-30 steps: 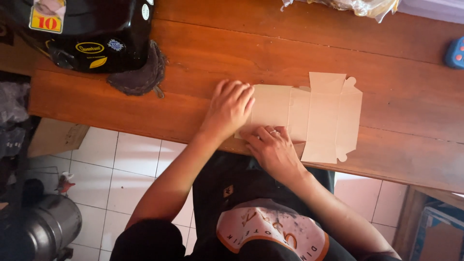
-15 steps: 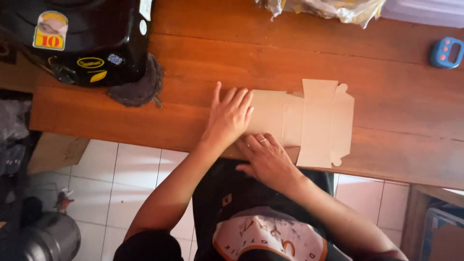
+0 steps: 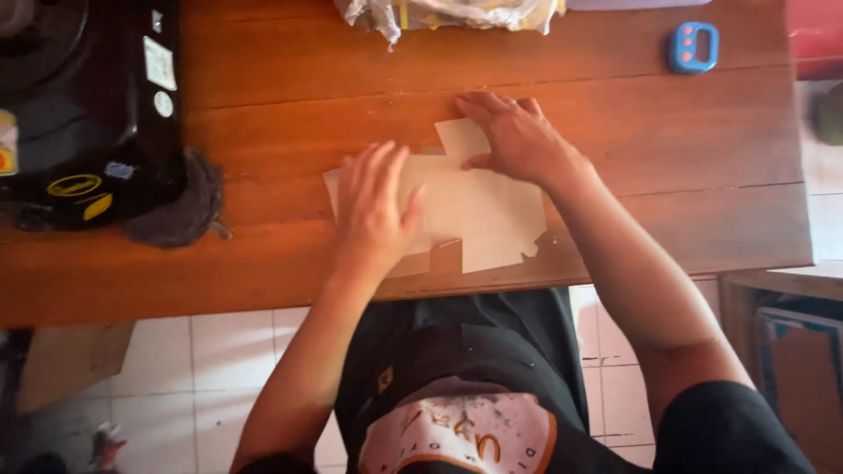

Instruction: The person folds a flat cardboard piece into a small box on a wooden table, then repeats the process with a second piece. The first box is placed aside, and the second is folded similarly.

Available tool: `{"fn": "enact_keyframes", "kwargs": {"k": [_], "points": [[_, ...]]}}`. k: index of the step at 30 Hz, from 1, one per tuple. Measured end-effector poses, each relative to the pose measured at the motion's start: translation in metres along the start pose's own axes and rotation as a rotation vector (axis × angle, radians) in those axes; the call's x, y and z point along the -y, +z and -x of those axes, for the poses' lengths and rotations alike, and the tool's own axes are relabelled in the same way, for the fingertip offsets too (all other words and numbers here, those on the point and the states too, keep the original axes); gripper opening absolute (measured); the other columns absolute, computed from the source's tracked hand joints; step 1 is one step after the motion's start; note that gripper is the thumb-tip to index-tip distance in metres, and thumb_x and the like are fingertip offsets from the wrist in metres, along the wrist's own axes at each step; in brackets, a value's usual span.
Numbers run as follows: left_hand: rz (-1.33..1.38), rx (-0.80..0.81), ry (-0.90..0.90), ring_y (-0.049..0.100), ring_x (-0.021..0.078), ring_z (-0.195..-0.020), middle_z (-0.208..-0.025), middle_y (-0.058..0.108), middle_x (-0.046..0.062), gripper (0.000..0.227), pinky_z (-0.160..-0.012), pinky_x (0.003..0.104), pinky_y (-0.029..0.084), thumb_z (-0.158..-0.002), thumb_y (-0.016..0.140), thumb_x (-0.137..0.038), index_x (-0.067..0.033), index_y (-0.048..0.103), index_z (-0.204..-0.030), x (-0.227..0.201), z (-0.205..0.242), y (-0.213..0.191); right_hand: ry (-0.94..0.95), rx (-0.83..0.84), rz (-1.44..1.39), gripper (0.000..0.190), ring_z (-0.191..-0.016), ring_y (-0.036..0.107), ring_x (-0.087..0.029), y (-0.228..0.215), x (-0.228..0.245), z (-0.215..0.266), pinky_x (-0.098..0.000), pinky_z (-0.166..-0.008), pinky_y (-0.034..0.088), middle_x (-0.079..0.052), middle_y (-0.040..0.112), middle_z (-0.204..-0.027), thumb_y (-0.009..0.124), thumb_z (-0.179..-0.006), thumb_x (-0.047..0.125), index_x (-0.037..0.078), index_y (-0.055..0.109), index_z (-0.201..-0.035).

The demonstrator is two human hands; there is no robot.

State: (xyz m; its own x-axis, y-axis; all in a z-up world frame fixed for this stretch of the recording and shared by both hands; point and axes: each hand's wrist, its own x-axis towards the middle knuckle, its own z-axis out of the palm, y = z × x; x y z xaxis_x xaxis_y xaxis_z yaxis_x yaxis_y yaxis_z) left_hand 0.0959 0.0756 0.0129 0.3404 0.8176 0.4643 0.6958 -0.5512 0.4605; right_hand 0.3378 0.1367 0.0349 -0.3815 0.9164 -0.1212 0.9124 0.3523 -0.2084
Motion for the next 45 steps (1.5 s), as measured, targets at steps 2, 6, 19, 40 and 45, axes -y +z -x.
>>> {"fn": "enact_keyframes", "kwargs": {"k": [2,6,19,40,45], "points": [[-0.040,0.055,0.000,0.045,0.0368,-0.133,-0.138,0.050,0.018,0.054,-0.111,0.057,0.028,-0.092,0.065,-0.026,-0.0055,0.048,-0.139,-0.003,-0.001,0.001,0.021,0.040,0.052,0.077,-0.124,0.051,-0.031,0.007,0.000,-0.007,-0.0518,-0.094,0.041,-0.005,0.049,-0.136,0.079,-0.072,0.049,0.014,0.053,-0.135],[-0.191,0.174,-0.014,0.047,0.0290,-0.133,-0.141,0.053,0.013,0.058,-0.114,0.057,0.027,-0.096,0.064,-0.030,-0.0073,0.041,-0.144,-0.002,-0.005,0.002,0.128,0.197,-0.077,0.080,-0.120,0.042,-0.038,0.002,0.004,-0.018,-0.0514,-0.097,0.031,-0.016,0.047,-0.121,0.082,-0.071,0.049,0.015,0.046,-0.134],[-0.304,0.335,-0.058,0.056,0.0240,-0.113,-0.122,0.059,0.012,0.069,-0.102,0.051,0.036,-0.091,0.063,-0.039,-0.0045,0.041,-0.145,0.006,0.001,0.024,0.146,-0.292,0.186,0.034,-0.100,0.059,-0.022,0.054,0.050,0.048,-0.0386,-0.094,0.039,-0.002,0.060,-0.101,0.072,-0.084,0.033,0.019,0.063,-0.114],[-0.133,0.317,0.235,0.047,0.0335,-0.135,-0.138,0.052,0.025,0.051,-0.118,0.066,0.013,-0.085,0.051,-0.007,0.0074,0.051,-0.133,-0.043,-0.010,0.066,0.011,-0.194,0.205,0.031,-0.116,0.058,-0.017,0.071,-0.004,0.066,-0.0304,-0.097,0.049,0.007,0.062,-0.113,0.052,-0.090,0.023,0.022,0.065,-0.118],[-0.316,0.410,0.180,0.047,0.0433,-0.133,-0.136,0.050,0.035,0.048,-0.122,0.058,0.016,-0.088,0.038,-0.007,0.0126,0.049,-0.130,-0.059,0.003,0.081,0.171,-0.134,0.018,0.054,-0.113,0.056,-0.028,0.033,-0.032,0.059,-0.0433,-0.089,0.049,-0.002,0.055,-0.124,0.064,-0.086,0.017,0.021,0.053,-0.138]]}}
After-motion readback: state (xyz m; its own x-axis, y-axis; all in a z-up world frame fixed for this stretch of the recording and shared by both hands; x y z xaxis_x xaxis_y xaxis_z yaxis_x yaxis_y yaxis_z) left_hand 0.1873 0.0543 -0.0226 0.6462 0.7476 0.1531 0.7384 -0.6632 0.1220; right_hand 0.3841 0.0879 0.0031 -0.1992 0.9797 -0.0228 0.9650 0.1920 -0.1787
